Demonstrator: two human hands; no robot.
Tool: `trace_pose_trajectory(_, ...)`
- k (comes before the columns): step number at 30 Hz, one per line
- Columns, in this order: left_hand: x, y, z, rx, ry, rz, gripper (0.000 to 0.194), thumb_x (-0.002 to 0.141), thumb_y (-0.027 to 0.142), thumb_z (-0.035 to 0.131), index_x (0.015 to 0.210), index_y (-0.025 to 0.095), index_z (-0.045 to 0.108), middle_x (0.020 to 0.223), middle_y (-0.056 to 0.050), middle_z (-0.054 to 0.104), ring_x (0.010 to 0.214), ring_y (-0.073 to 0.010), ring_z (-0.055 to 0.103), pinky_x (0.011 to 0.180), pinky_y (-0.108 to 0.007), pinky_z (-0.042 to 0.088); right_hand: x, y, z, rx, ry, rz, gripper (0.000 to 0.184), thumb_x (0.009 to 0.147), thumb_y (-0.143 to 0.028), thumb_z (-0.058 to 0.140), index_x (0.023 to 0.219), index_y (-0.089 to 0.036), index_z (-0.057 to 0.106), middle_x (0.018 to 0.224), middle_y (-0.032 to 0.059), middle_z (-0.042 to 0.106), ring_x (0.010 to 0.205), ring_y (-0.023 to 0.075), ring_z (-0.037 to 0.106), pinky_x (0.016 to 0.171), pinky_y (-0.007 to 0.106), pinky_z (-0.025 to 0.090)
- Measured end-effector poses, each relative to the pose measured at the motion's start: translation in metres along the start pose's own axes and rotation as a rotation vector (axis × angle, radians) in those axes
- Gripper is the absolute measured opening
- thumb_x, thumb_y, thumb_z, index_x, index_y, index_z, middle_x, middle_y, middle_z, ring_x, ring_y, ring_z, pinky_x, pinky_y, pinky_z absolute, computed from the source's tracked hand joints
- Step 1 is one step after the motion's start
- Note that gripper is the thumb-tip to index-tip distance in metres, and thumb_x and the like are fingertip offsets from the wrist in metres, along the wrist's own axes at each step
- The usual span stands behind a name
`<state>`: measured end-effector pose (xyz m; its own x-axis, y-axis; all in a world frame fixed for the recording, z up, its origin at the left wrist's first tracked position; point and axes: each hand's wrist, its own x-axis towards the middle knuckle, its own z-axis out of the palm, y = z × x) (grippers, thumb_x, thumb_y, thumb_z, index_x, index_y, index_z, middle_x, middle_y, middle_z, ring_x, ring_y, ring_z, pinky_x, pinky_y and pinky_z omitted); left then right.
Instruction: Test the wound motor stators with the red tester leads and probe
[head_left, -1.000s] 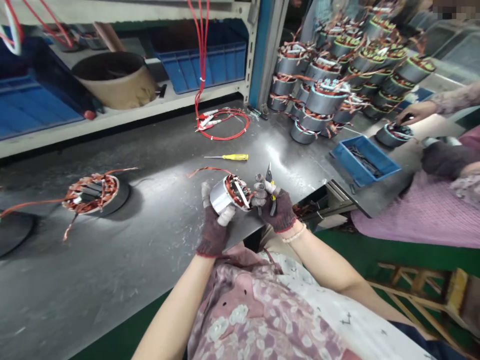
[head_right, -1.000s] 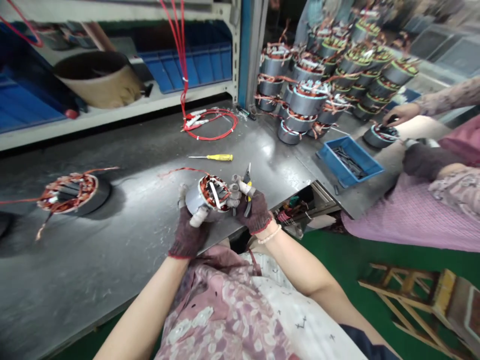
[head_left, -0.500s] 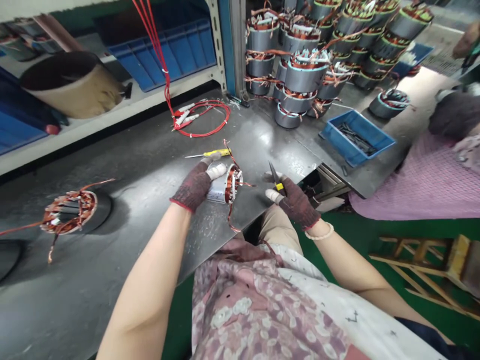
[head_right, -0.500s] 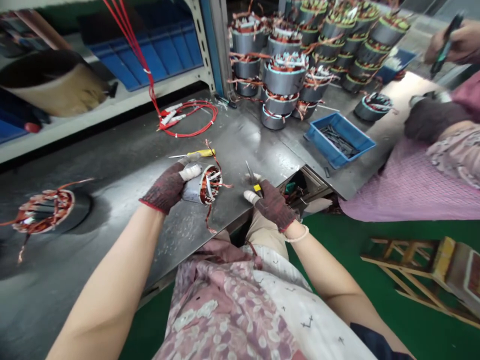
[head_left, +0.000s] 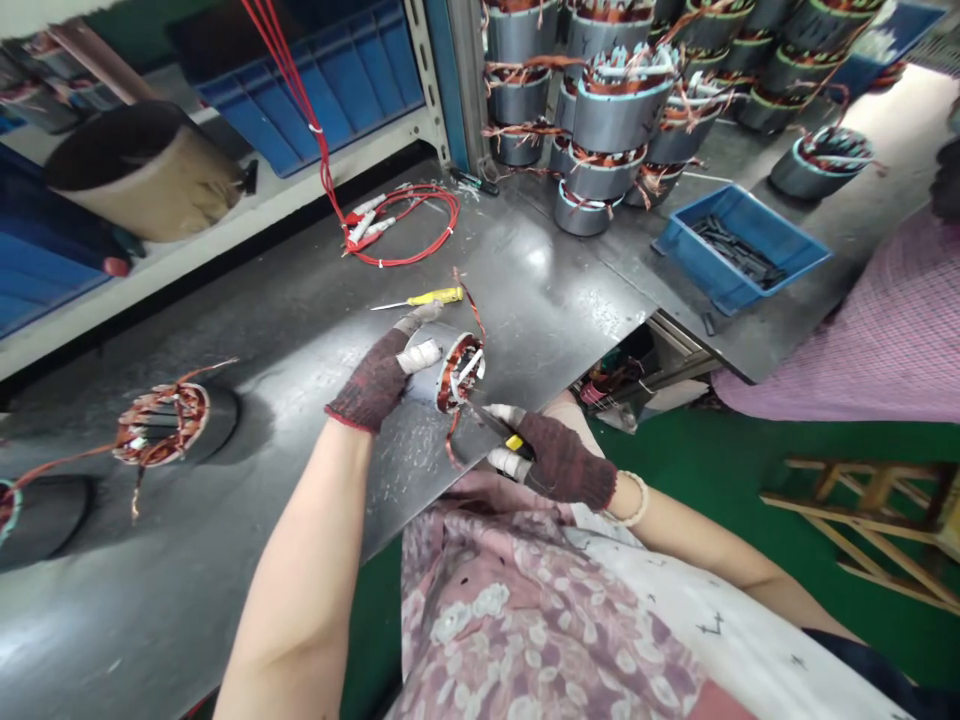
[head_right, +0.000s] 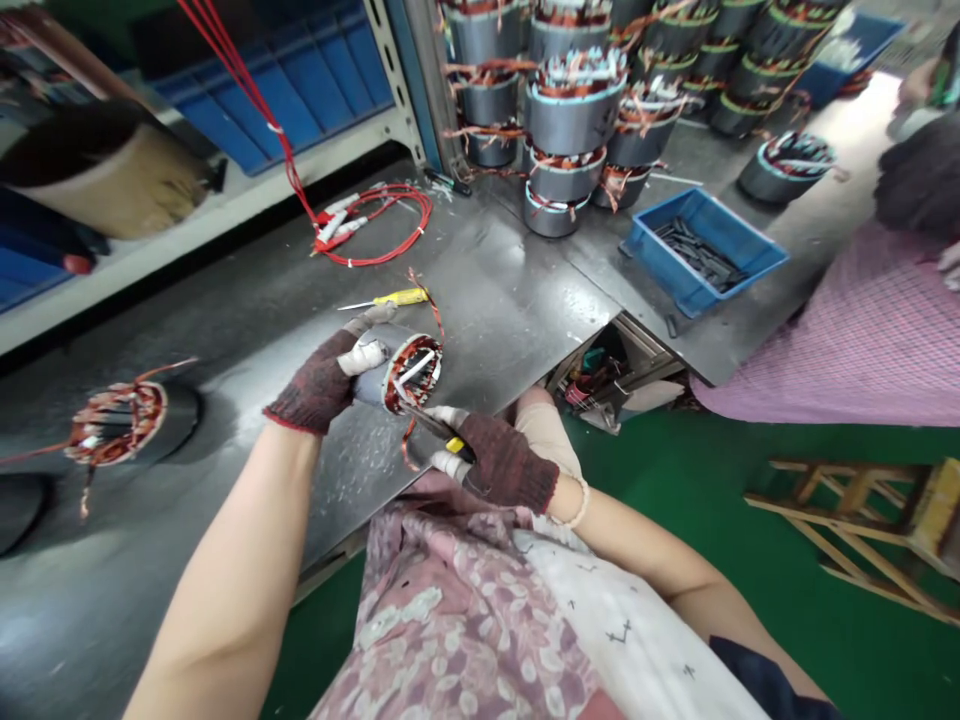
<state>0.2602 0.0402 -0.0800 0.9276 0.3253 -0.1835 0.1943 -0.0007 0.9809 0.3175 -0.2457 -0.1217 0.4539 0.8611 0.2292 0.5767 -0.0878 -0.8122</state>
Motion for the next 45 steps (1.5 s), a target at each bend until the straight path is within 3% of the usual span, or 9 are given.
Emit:
trace_pose_trajectory(3,0.001,0.012,0.001,-0.025,-0.049,-0.067,0.074,0.075,0.054,0.09,0.14,0.025,0.073,0.139,-0.01,0.075,0.125,-0.0394,0.069,0.107,-0.048,0.057,-0.005,0.013,-0.014,-0.121,0.043,0.107,0.053,0.102,-0.043,0.063,0.149,-0.021,0.06,0.13,0.0112,0.077,0.113,0.027,0.074,0.099,0.042,0.061)
trace_pose_trajectory(6,0.001,0.021,0.008,0.02,0.008,-0.045,0.058,0.076,0.054,0.088,0.124,0.023,0.081,0.131,-0.009,0.078,0.121,-0.0388,0.07,0.106,-0.049,0.057,-0.008,0.021,-0.026,-0.394,0.053,0.085,0.053,0.103,-0.036,0.057,0.152,-0.017,0.058,0.132,0.0159,0.074,0.116,0.0314,0.07,0.103,0.048,0.057)
trace_pose_trajectory(12,0.005,0.026,0.017,0.173,0.093,-0.026,0.043,0.081,0.046,0.08,0.117,0.021,0.081,0.12,-0.01,0.079,0.112,-0.0356,0.071,0.108,-0.053,0.055,0.002,0.018,-0.013,-0.795,-0.11,0.02,0.068,0.096,-0.024,0.059,0.162,-0.008,0.047,0.13,0.0235,0.07,0.105,0.0364,0.064,0.094,0.052,0.052)
trace_pose_trajectory(17,0.009,0.024,0.018,0.214,0.092,-0.008,0.044,0.085,0.049,0.078,0.116,0.018,0.08,0.122,-0.013,0.078,0.113,-0.0351,0.07,0.113,-0.052,0.051,0.012,0.014,-0.003,-0.774,-0.093,-0.033,0.065,0.101,-0.022,0.055,0.164,-0.013,0.043,0.135,0.0201,0.069,0.11,0.0335,0.062,0.098,0.049,0.05)
trace_pose_trajectory(24,0.017,0.008,0.017,0.402,0.249,0.069,0.042,0.092,0.056,0.07,0.112,0.022,0.083,0.135,-0.012,0.077,0.135,-0.0371,0.063,0.125,-0.053,0.038,0.013,0.011,-0.002,-0.684,-0.078,-0.058,0.062,0.099,-0.017,0.053,0.16,-0.008,0.048,0.115,0.0181,0.073,0.104,0.0302,0.065,0.091,0.041,0.052)
trace_pose_trajectory(28,0.019,0.005,0.014,0.461,0.253,0.087,0.041,0.093,0.057,0.068,0.11,0.024,0.084,0.132,-0.009,0.079,0.134,-0.0368,0.064,0.125,-0.052,0.038,0.007,0.011,-0.008,-0.701,-0.083,-0.03,0.065,0.103,-0.022,0.05,0.166,-0.01,0.04,0.118,0.0191,0.072,0.102,0.0318,0.064,0.088,0.045,0.052)
trace_pose_trajectory(34,0.017,0.005,0.014,0.465,0.286,0.075,0.038,0.092,0.057,0.07,0.109,0.026,0.086,0.128,-0.009,0.08,0.132,-0.0385,0.065,0.124,-0.054,0.039,0.005,0.012,-0.017,-0.752,-0.097,-0.023,0.069,0.099,-0.026,0.056,0.165,-0.009,0.042,0.123,0.0213,0.07,0.103,0.0361,0.062,0.092,0.052,0.048)
trace_pose_trajectory(45,0.017,0.01,0.019,0.437,0.284,0.052,0.034,0.093,0.05,0.07,0.109,0.024,0.085,0.129,-0.009,0.08,0.13,-0.0374,0.067,0.123,-0.054,0.041,0.01,0.009,-0.007,-0.622,-0.101,-0.051,0.056,0.103,-0.022,0.047,0.158,-0.008,0.05,0.113,0.0186,0.073,0.099,0.0302,0.066,0.087,0.043,0.052)
